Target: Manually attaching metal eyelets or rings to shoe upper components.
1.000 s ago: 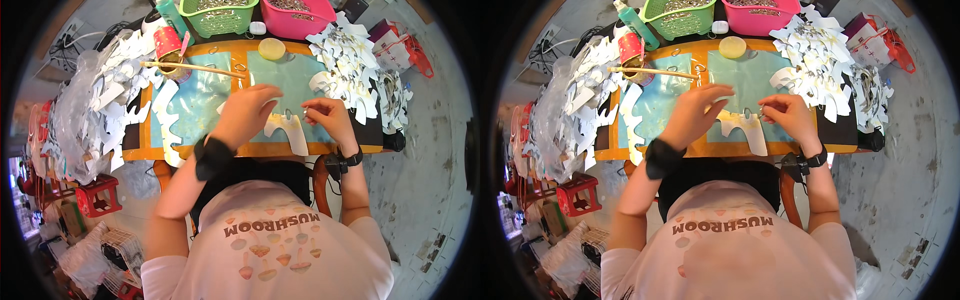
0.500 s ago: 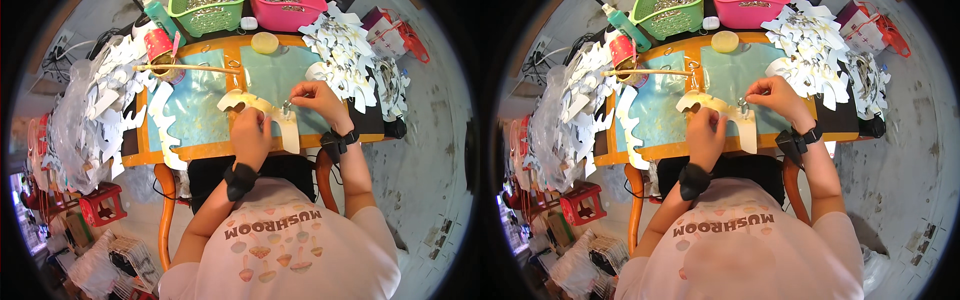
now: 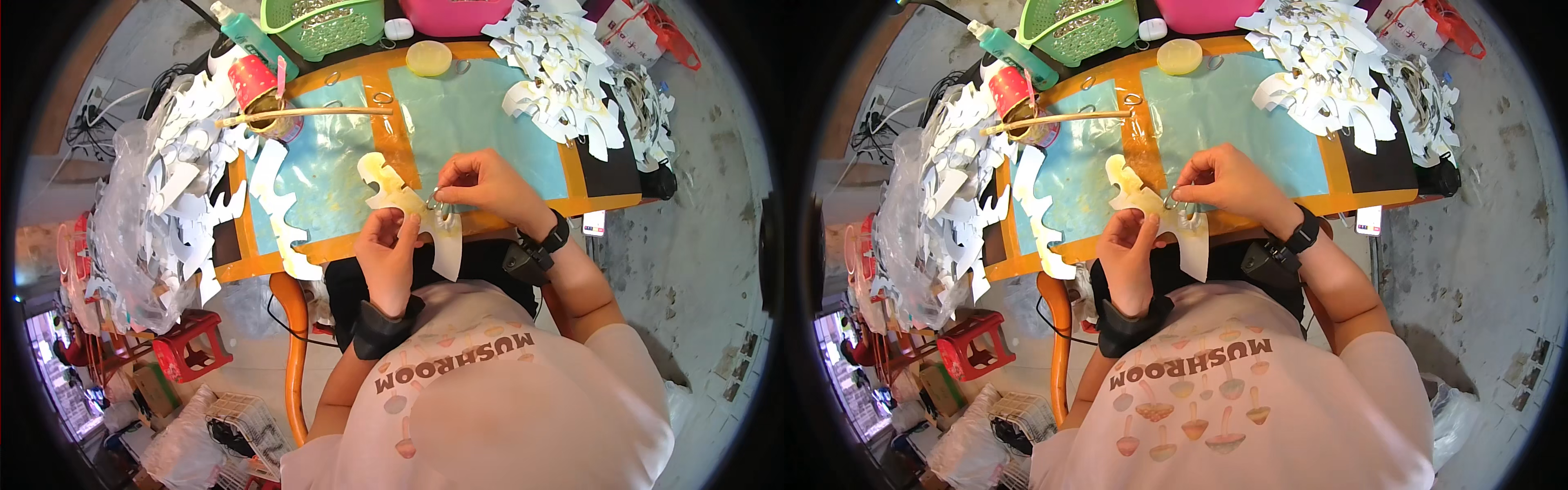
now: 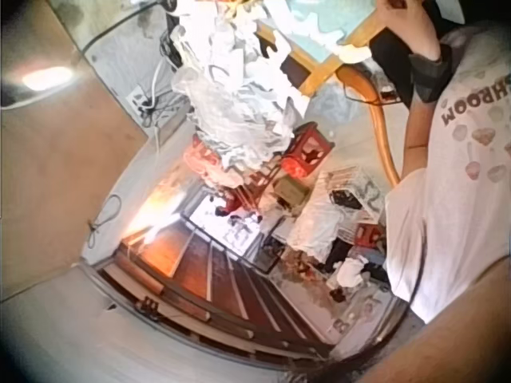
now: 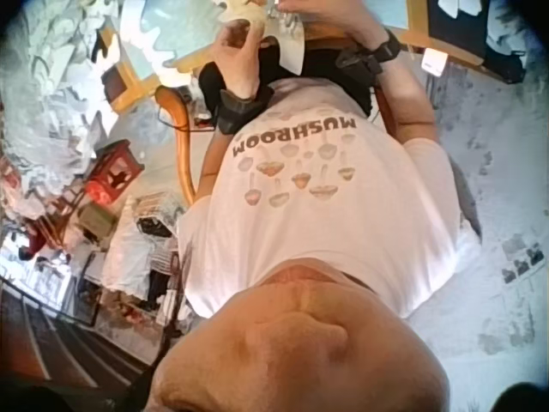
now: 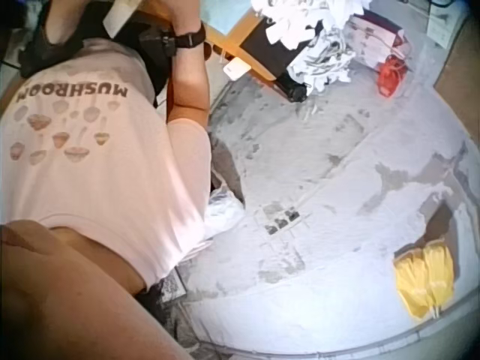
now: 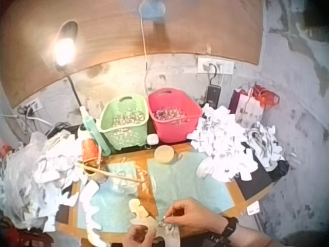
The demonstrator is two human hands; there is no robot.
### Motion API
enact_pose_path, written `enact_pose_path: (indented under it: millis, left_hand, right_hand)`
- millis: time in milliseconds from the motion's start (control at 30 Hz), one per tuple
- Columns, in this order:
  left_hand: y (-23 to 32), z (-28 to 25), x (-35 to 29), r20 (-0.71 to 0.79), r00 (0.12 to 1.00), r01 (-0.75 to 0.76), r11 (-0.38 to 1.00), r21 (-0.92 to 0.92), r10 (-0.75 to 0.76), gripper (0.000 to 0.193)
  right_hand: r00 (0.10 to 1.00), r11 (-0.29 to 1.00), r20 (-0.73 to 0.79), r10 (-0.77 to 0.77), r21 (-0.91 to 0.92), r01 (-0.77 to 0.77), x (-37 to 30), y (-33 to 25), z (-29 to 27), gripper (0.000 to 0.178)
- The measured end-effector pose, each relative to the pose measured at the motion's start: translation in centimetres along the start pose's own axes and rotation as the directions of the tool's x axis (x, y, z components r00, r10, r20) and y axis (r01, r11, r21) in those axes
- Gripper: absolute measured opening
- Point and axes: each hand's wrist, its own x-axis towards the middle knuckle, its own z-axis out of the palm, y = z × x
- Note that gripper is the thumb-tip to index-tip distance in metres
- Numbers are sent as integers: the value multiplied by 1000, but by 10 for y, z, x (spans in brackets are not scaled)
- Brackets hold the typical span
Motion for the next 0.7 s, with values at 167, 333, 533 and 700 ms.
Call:
enact_pose_path:
  millis: [167,333,533,700]
  left_hand:
    - [-3,-2,3,7,1000,-10,1000,-27,11,13]
    - [-2,-1,-1,-18,1000,16,995,-99,-17,16]
    - [-6,-9,1,-82,996,-48,997,-52,44,18]
    - [-4,-7,1,-114,993,-32,995,-94,22,16]
  right_hand:
    - [999,997,-34,-4,80,7,-1,4,4,12]
    - [1000,996,25,-19,85,16,-2,2,10,12]
    - [991,990,27,-129,68,127,7,5,18,12]
    - [987,987,41,-158,48,156,9,9,24,12]
